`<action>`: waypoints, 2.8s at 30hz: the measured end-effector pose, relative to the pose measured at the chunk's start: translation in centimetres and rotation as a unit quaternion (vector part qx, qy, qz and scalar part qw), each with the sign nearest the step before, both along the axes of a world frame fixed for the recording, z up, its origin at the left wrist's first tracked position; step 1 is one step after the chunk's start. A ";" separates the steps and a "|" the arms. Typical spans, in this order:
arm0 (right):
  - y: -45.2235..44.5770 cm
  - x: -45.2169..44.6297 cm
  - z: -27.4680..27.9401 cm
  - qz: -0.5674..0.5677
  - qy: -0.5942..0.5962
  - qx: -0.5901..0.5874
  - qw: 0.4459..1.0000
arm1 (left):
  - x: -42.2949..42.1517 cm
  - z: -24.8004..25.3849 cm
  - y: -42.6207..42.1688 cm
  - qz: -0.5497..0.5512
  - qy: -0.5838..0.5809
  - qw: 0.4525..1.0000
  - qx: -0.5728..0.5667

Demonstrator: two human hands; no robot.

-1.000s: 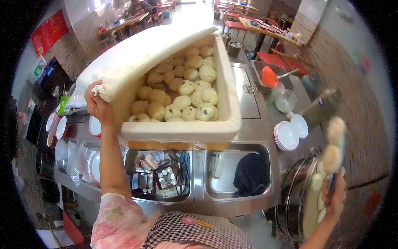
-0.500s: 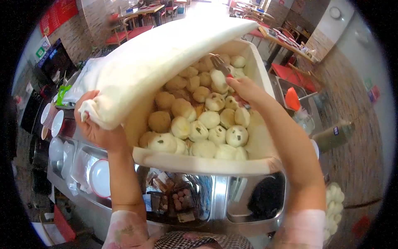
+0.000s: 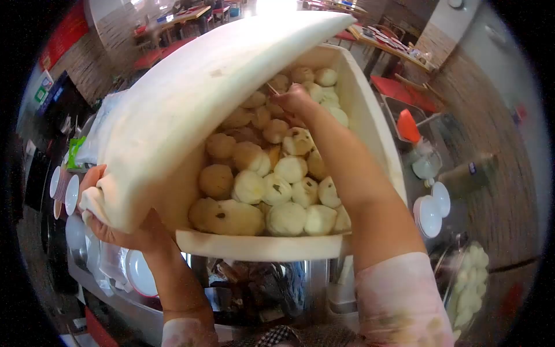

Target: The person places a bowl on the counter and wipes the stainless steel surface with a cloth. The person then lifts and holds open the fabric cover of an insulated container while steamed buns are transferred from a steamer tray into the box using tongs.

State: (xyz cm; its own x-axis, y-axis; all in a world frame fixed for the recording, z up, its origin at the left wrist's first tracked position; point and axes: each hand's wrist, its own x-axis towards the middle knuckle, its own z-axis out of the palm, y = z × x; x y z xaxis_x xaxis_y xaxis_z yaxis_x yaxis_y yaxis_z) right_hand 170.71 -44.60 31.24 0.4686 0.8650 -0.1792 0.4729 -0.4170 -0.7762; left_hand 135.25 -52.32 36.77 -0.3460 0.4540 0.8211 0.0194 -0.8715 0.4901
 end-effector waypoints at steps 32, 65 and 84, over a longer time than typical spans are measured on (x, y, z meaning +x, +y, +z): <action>-101.2 -8.2 5.7 -0.666 -0.221 -0.010 0.713 | 5.0 -4.3 -6.5 0.357 0.410 0.826 0.148; -106.2 4.6 4.8 -0.602 -0.012 0.186 0.776 | 6.0 -2.5 -9.3 0.206 0.395 0.895 0.029; -20.2 1.6 10.5 -0.007 -0.488 -0.144 0.861 | 2.9 -1.2 -7.1 -0.032 0.153 0.981 -0.116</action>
State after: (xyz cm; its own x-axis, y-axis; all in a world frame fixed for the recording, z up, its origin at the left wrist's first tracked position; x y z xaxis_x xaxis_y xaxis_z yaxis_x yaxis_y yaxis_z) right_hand 172.29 -64.83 41.76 0.5273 0.8439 0.0990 0.8348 -0.5362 0.1244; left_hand 138.12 -59.39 35.59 -0.0647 0.6531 0.7545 0.1453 -0.7418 0.6546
